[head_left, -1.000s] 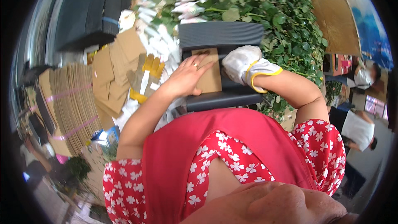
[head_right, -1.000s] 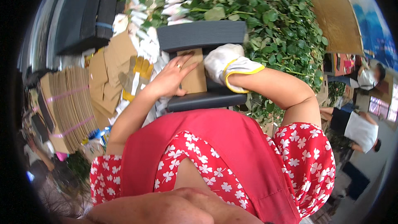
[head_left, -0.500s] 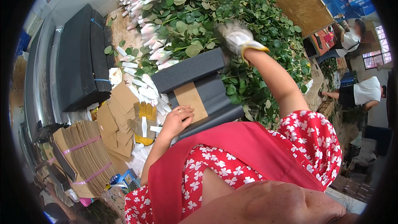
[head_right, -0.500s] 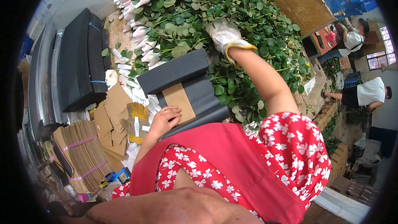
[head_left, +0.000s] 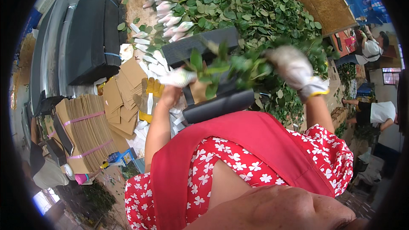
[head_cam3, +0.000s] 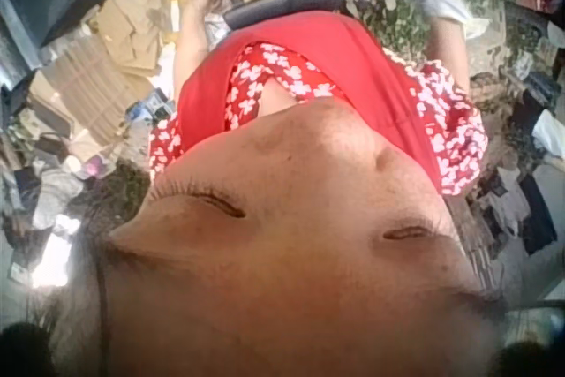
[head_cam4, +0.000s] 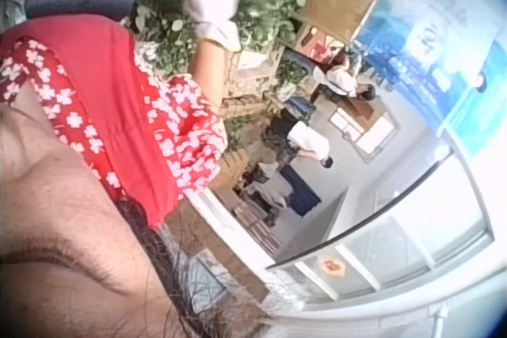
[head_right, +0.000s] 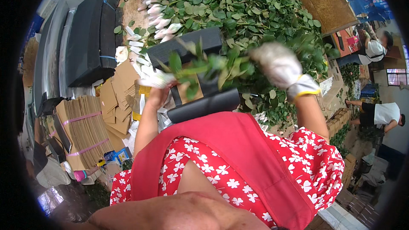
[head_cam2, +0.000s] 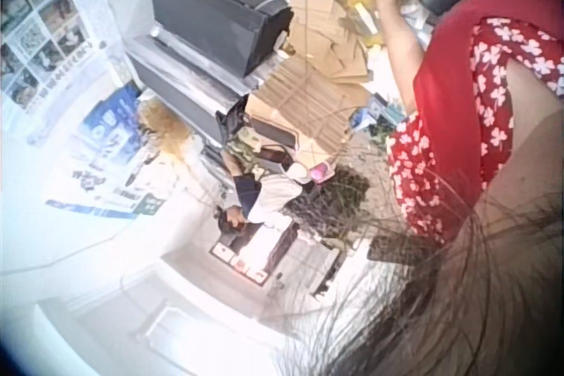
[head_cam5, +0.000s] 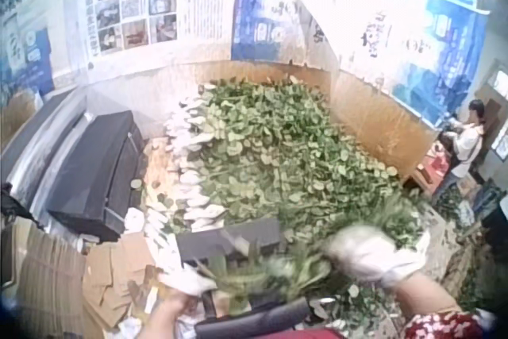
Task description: The person arranges white roses and green leaves into black plastic trays. They pick up the flowers and leaves, place them into the trays, and adjust their positions. The person also handles cardboard pieces and a plastic bag during the process.
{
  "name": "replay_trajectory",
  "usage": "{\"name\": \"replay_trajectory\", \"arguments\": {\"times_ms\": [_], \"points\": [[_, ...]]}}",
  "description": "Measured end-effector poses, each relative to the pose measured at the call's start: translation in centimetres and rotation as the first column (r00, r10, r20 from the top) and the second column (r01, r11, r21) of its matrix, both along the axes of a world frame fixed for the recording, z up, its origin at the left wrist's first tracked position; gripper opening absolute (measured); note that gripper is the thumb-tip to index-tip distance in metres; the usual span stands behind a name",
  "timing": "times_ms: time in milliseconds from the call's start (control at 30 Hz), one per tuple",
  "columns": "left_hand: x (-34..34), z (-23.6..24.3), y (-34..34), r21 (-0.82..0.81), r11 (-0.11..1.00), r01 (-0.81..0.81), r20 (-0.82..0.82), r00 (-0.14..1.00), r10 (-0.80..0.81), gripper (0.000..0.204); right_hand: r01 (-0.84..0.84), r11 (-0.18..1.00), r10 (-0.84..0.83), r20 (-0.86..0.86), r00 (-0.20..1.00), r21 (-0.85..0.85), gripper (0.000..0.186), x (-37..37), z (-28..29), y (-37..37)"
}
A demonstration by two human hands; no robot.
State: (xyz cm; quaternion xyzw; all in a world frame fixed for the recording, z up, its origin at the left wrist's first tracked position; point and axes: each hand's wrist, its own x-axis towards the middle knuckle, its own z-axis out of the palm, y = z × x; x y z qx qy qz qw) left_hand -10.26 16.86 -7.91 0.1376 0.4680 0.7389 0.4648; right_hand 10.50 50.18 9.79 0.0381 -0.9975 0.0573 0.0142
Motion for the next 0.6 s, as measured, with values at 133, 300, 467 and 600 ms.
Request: {"name": "replay_trajectory", "arguments": {"times_ms": [133,300,467,600], "points": [[-1.0,-0.4,-2.1,-0.439,0.826,0.355,-0.511,0.658,-0.554,0.039,0.393,0.919,-0.391,0.206,0.897,0.032,0.039,-4.7,-3.0,-1.0],[1.0,1.8,-2.6,-0.422,0.894,0.154,-0.772,0.456,-0.443,0.047,0.405,0.909,-0.413,0.069,0.908,0.099,0.044,-14.7,-10.7,4.2],[0.8,2.5,-3.1,-0.381,0.919,0.101,-0.764,0.525,-0.375,0.043,0.387,0.914,-0.371,-0.136,0.919,0.121,0.049,-18.6,-4.8,5.6],[1.1,1.5,-1.3,-0.300,0.934,0.197,-0.790,0.497,-0.358,0.038,0.533,0.687,-0.610,0.007,0.792,-0.494,0.038,-14.2,9.1,-0.8]]}}
